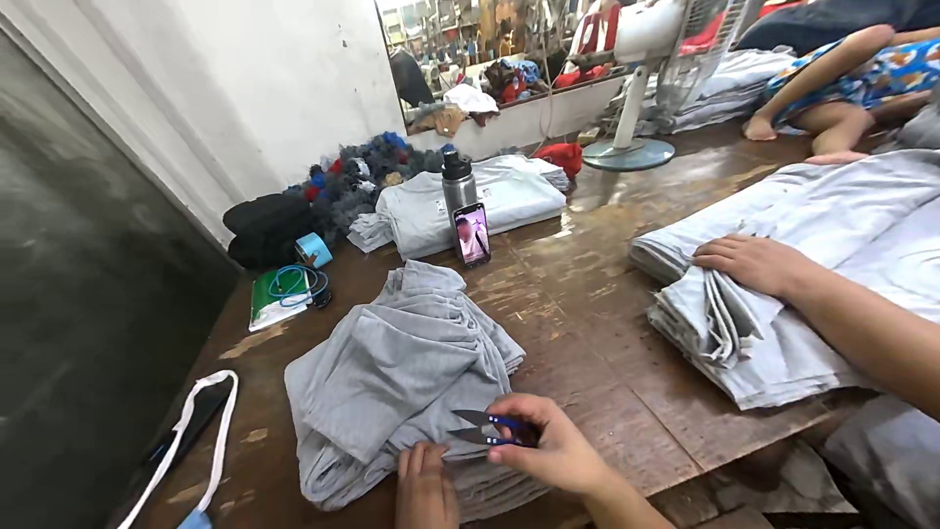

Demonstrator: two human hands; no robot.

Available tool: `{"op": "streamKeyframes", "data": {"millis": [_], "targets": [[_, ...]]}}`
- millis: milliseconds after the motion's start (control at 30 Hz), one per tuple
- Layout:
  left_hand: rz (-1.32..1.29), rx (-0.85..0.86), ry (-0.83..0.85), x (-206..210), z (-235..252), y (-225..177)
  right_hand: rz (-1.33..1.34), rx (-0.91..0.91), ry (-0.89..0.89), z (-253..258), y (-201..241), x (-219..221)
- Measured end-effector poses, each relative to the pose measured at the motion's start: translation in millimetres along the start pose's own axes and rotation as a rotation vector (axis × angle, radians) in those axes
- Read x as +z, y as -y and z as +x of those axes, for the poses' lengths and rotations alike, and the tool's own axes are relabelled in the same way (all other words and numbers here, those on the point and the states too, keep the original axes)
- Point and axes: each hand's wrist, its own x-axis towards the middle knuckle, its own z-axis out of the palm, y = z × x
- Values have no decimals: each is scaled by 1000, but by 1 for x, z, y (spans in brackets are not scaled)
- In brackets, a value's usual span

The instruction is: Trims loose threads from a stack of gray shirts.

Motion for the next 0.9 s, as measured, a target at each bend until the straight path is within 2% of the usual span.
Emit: {"op": "streamKeyframes", "data": {"millis": [200,300,400,567,767,900], "targets": [[-54,35,-31,-1,3,4,-716,-22,74,0,-13,17],[-46,49,-31,0,5,6,-901,37,154,-5,-23,19],[-49,48,-18,0,4,7,-841,212,340,-9,-14,17],[-85,44,51,-6,1,6,-730,322,438,-13,-6,12],[-128,105,89,-13,-16,-3,-599,156,410,-46,-1,7],[-170,158,131,-17,-24,-2,-566,175,487,-52,16,6]]}}
